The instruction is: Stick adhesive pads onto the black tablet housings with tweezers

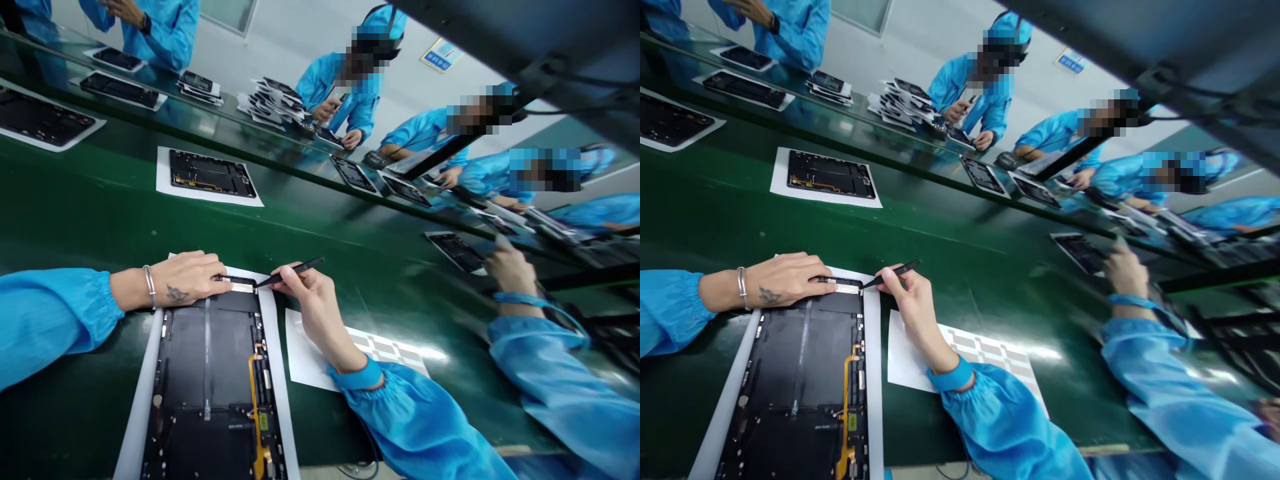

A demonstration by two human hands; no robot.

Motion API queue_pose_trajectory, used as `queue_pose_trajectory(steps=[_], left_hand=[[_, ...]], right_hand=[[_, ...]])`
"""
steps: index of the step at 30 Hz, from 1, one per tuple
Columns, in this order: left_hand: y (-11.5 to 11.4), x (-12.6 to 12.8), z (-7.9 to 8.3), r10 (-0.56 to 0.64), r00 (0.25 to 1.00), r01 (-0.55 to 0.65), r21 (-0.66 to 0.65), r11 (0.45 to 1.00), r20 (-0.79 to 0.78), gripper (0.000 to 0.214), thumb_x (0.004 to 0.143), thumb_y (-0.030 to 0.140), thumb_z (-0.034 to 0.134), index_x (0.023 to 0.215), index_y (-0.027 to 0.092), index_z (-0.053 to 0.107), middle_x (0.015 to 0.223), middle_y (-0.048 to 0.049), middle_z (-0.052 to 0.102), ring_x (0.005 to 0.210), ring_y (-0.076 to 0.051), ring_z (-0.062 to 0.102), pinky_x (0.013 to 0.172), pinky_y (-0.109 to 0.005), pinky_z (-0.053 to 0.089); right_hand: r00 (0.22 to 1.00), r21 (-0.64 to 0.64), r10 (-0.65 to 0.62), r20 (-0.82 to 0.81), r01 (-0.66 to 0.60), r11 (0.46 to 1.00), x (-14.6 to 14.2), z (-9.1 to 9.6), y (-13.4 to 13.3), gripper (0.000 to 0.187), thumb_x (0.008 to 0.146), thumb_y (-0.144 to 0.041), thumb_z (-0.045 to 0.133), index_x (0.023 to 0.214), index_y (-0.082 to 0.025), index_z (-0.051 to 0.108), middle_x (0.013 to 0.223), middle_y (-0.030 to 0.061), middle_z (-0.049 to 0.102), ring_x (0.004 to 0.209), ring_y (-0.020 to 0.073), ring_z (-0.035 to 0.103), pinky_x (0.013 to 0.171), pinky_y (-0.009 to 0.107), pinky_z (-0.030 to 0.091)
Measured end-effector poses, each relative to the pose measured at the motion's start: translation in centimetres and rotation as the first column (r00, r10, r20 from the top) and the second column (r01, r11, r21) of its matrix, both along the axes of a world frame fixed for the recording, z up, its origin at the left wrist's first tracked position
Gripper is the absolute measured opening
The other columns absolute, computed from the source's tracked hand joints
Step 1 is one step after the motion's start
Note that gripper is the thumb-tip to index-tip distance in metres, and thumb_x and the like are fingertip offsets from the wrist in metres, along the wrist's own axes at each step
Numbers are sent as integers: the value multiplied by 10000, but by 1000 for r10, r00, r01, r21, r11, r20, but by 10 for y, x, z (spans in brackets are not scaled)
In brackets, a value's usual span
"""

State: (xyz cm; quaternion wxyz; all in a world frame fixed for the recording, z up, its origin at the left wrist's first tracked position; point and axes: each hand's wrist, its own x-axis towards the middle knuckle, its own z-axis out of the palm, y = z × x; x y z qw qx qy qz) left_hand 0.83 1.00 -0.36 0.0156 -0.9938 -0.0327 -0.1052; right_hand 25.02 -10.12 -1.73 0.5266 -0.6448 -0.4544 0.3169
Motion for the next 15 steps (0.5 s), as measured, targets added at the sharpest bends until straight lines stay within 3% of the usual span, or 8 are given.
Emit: queue_pose_trajectory(steps=[4,8,10,12,15], left_hand=[[-7,9,8,50,992,-42,71,997,-112,363,970,137,485,1293,252,605,1051,-99,635,860,-213,547,656,-313,373],[-18,25,13,125,984,-116,78,990,-127,443,980,150,480,1384,316,554,1011,-98,613,842,-225,549,648,-309,397],[-18,26,12,118,987,-113,55,992,-109,427,961,145,509,1358,292,572,1003,-99,618,853,-228,568,660,-312,429],[-12,21,10,98,991,-98,2,995,-88,360,931,132,539,1270,226,616,998,-101,639,870,-228,594,684,-312,460],[2,6,5,97,995,-99,-205,974,-17,296,914,63,484,1150,178,620,1033,-75,690,935,-198,641,772,-280,489]], right_hand=[[993,132,-43,114,28,991,0,13,0,375,852,-567,657,818,-195,687,813,53,694,775,208,675,751,375,565],[918,256,78,388,-189,948,-9,40,-1,257,966,-431,538,863,-223,649,903,59,702,864,206,661,784,350,534],[819,192,197,538,-347,918,-14,47,3,194,981,-337,511,900,-229,650,837,44,693,796,194,651,751,334,523],[662,70,324,676,-496,866,-18,46,12,155,957,-229,515,908,-225,662,842,49,679,794,198,637,736,331,509],[442,-103,444,779,-608,787,-24,36,26,198,888,-84,511,872,-207,665,898,70,640,855,210,610,751,334,485]])
